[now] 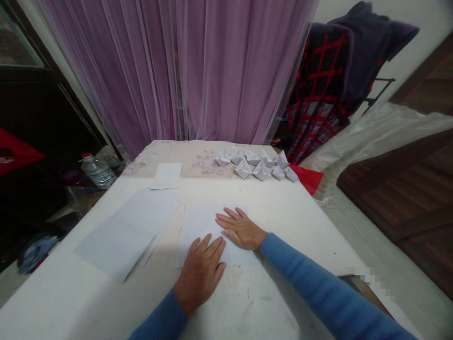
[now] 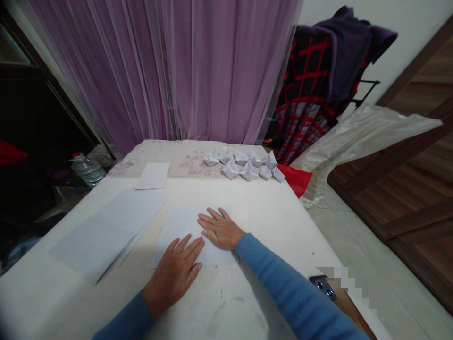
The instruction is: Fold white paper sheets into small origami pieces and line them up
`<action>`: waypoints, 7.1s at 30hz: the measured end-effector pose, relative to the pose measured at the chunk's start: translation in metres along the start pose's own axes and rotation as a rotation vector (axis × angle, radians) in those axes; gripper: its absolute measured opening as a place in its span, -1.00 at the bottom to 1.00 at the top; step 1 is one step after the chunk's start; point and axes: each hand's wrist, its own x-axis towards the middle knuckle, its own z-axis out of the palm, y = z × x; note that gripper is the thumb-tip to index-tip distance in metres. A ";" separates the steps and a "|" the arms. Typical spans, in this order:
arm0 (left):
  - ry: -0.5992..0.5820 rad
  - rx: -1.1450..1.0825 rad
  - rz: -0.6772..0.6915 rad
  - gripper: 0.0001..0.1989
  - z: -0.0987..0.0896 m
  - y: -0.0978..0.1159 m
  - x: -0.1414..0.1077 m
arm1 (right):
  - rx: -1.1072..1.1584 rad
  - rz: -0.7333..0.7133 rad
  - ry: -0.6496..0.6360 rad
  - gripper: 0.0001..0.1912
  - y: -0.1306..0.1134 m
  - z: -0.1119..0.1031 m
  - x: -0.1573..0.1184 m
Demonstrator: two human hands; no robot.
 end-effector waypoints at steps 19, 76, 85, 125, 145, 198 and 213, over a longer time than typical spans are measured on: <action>0.032 0.002 0.001 -0.56 0.004 0.000 -0.002 | -0.074 0.058 0.060 -0.55 -0.009 0.006 0.005; -0.281 0.168 0.035 -0.70 -0.036 -0.039 0.017 | -0.074 0.298 0.433 -0.52 -0.022 0.033 -0.097; -0.313 0.195 -0.012 -0.74 -0.032 -0.035 0.038 | -0.134 0.127 0.388 -0.62 -0.023 0.013 -0.068; -0.191 -0.153 -0.284 -0.77 -0.006 -0.056 0.059 | 0.143 0.535 0.613 -0.71 0.017 0.021 -0.039; -0.093 0.122 -0.295 -0.80 -0.009 -0.049 0.055 | 0.006 0.671 0.644 -0.68 0.005 0.016 -0.036; 0.073 0.229 0.064 -0.49 0.007 -0.069 -0.007 | -0.078 0.407 0.246 -0.44 -0.031 0.023 -0.064; -0.090 0.125 -0.280 -0.71 -0.038 -0.056 0.031 | -0.099 0.506 0.402 -0.47 -0.021 0.037 -0.074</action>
